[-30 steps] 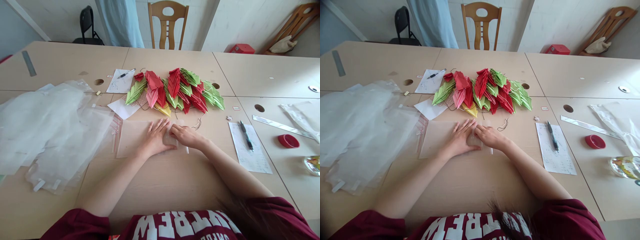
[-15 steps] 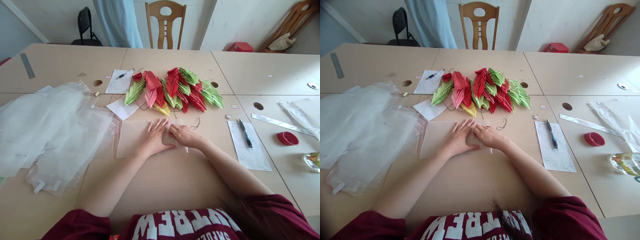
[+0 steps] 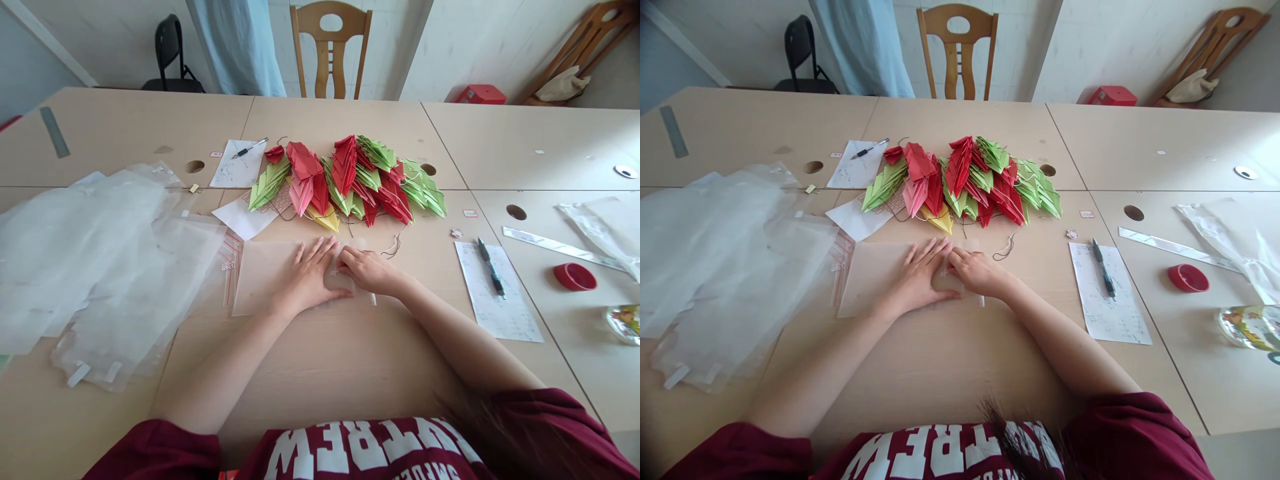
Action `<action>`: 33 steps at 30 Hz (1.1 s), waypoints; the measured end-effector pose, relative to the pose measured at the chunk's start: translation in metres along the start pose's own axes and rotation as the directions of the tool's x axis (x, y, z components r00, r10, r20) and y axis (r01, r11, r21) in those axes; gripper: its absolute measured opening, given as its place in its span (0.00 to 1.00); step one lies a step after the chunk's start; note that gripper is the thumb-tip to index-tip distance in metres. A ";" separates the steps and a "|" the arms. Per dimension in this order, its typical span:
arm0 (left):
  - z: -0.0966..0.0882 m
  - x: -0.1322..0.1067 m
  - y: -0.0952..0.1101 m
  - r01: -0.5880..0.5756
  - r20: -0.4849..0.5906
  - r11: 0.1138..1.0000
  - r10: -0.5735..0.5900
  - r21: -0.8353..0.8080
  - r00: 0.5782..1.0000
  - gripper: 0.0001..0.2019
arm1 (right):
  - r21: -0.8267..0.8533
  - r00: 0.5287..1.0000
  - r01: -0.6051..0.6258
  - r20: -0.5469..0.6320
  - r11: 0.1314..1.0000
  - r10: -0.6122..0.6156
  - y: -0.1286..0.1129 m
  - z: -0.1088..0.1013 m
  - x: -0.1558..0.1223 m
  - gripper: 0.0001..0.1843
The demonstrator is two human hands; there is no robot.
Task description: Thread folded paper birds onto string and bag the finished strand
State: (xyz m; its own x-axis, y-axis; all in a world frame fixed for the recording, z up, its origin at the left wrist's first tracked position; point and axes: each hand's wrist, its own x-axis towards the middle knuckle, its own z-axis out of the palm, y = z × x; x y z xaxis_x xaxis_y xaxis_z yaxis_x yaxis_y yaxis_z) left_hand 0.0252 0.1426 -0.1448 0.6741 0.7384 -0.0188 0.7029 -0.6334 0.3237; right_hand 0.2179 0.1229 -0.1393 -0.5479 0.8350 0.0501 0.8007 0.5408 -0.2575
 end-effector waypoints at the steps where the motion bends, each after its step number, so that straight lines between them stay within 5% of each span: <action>1: 0.000 0.000 0.000 0.002 -0.001 1.000 -0.002 0.002 1.000 0.52 | 0.019 1.000 -0.003 -0.003 1.000 0.003 0.000 -0.001 0.000 0.11; 7: -0.002 0.000 0.001 -0.002 0.006 1.000 0.002 0.005 1.000 0.52 | 0.146 0.996 0.059 -0.069 0.988 -0.049 0.007 -0.005 -0.004 0.09; 16: 0.000 0.000 0.000 -0.018 -0.007 1.000 0.018 0.011 1.000 0.53 | 0.101 0.970 0.196 -0.169 0.975 -0.177 0.013 0.005 0.004 0.11; 33: -0.001 -0.001 0.000 -0.025 -0.018 0.999 0.025 0.021 1.000 0.53 | 0.227 0.984 0.054 -0.178 0.972 -0.014 0.006 0.008 0.005 0.05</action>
State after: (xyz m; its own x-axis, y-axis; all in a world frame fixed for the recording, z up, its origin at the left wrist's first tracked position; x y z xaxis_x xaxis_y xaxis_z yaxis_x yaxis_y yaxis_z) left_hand 0.0249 0.1422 -0.1442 0.6872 0.7264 0.0062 0.6906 -0.6560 0.3044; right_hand 0.2176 0.1297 -0.1478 -0.5068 0.8323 0.2246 0.6938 0.5484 -0.4667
